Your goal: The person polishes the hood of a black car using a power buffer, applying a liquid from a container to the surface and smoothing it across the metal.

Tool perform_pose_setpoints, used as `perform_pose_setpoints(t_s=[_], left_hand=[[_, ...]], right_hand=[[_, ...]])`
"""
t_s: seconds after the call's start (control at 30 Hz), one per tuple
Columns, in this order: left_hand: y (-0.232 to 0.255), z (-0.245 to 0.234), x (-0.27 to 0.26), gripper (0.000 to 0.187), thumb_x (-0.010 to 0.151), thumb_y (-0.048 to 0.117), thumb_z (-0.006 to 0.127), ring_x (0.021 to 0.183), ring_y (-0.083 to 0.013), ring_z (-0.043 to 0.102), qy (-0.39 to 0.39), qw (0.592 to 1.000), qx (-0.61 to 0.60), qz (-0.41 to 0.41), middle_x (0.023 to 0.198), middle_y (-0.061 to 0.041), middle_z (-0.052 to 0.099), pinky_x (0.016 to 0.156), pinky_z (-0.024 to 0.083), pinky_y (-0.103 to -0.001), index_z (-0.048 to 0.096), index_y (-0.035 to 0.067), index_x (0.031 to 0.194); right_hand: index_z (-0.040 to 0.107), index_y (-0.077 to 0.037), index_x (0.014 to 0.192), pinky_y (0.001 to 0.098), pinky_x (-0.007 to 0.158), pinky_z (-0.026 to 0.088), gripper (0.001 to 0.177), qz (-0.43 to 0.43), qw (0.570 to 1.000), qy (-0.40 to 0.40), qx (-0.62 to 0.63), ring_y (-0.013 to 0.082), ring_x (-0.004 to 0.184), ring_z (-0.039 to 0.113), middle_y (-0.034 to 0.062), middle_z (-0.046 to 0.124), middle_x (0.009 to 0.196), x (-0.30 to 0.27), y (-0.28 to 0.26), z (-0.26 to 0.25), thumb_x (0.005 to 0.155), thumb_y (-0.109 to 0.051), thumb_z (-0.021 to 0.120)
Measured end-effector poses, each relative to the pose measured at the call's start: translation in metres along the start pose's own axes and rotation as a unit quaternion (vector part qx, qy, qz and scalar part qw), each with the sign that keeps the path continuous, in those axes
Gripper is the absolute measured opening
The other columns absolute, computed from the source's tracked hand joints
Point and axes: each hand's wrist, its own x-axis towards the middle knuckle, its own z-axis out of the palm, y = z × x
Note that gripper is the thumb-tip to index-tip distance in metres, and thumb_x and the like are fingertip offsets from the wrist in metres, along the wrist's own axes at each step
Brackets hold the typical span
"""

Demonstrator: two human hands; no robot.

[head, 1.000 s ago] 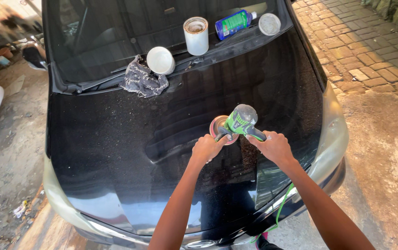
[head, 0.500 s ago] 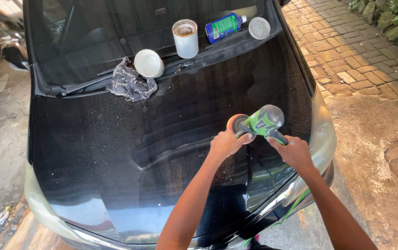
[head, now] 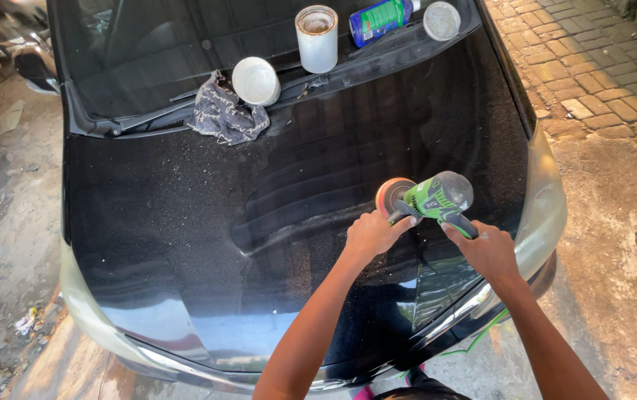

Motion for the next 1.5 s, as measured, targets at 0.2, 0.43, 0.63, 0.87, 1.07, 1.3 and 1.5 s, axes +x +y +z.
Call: perform_pose_setpoints(t_s=[0.2, 0.43, 0.63, 0.87, 1.07, 1.3, 1.5], left_hand=[[-0.043, -0.026, -0.019, 0.095, 0.077, 0.087, 0.055, 0.09, -0.0392, 0.075, 0.009, 0.999, -0.018, -0.036, 0.092, -0.024, 0.075, 0.075, 0.06, -0.05, 0.072, -0.005, 0.096], [-0.097, -0.059, -0.047, 0.094, 0.077, 0.087, 0.055, 0.092, -0.0397, 0.074, 0.03, 0.995, -0.039, -0.091, 0.091, -0.023, 0.075, 0.078, 0.059, -0.051, 0.072, -0.003, 0.094], [-0.133, -0.077, -0.073, 0.089, 0.077, 0.085, 0.054, 0.084, -0.0365, 0.076, 0.042, 0.989, -0.073, -0.123, 0.081, -0.019, 0.075, 0.074, 0.058, -0.05, 0.074, -0.002, 0.084], [-0.167, -0.091, -0.1, 0.083, 0.08, 0.083, 0.052, 0.08, -0.0355, 0.076, 0.055, 0.985, -0.089, -0.136, 0.075, -0.017, 0.074, 0.074, 0.057, -0.049, 0.075, 0.003, 0.083], [-0.197, -0.097, -0.124, 0.082, 0.083, 0.081, 0.052, 0.077, -0.036, 0.074, 0.08, 0.981, -0.093, -0.148, 0.07, -0.017, 0.071, 0.074, 0.056, -0.049, 0.075, 0.002, 0.078], [-0.233, -0.1, -0.154, 0.083, 0.083, 0.082, 0.051, 0.066, -0.0312, 0.074, 0.089, 0.976, -0.094, -0.177, 0.061, -0.015, 0.069, 0.068, 0.056, -0.046, 0.07, 0.002, 0.068], [-0.252, -0.105, -0.183, 0.08, 0.085, 0.075, 0.058, 0.046, -0.0239, 0.066, 0.089, 0.958, -0.171, -0.213, 0.053, -0.012, 0.061, 0.048, 0.054, -0.04, 0.059, 0.0, 0.059]], right_hand=[[0.073, -0.004, 0.077, 0.0406, 0.055, 0.052, 0.06, -0.062, 0.998, -0.003, -0.005, 0.0266, 0.051, 0.067, 0.0125, 0.064, 0.054, -0.006, -0.038, 0.025, 0.086, -0.063, 0.068], [0.073, -0.005, 0.078, 0.0435, 0.057, 0.056, 0.057, -0.147, 0.989, 0.008, -0.004, 0.0315, 0.056, 0.071, 0.0151, 0.067, 0.058, -0.015, -0.084, 0.061, 0.084, -0.062, 0.07], [0.071, -0.003, 0.076, 0.0473, 0.056, 0.058, 0.06, -0.2, 0.979, 0.007, -0.041, 0.0353, 0.06, 0.073, 0.0158, 0.068, 0.061, -0.019, -0.117, 0.086, 0.084, -0.063, 0.071], [0.071, -0.002, 0.076, 0.0462, 0.053, 0.058, 0.062, -0.255, 0.966, 0.007, -0.049, 0.0357, 0.058, 0.072, 0.0177, 0.068, 0.06, -0.034, -0.144, 0.111, 0.084, -0.063, 0.071], [0.071, 0.001, 0.079, 0.0459, 0.049, 0.059, 0.064, -0.291, 0.955, 0.0, -0.049, 0.0369, 0.058, 0.074, 0.0197, 0.069, 0.062, -0.052, -0.167, 0.129, 0.084, -0.063, 0.07], [0.072, 0.001, 0.083, 0.0461, 0.05, 0.06, 0.067, -0.299, 0.952, -0.047, -0.054, 0.0365, 0.061, 0.075, 0.0208, 0.071, 0.065, -0.075, -0.19, 0.156, 0.085, -0.066, 0.067], [0.072, 0.0, 0.087, 0.0474, 0.051, 0.06, 0.065, -0.318, 0.945, -0.061, -0.05, 0.0392, 0.063, 0.074, 0.0233, 0.071, 0.066, -0.092, -0.204, 0.175, 0.085, -0.064, 0.069]])
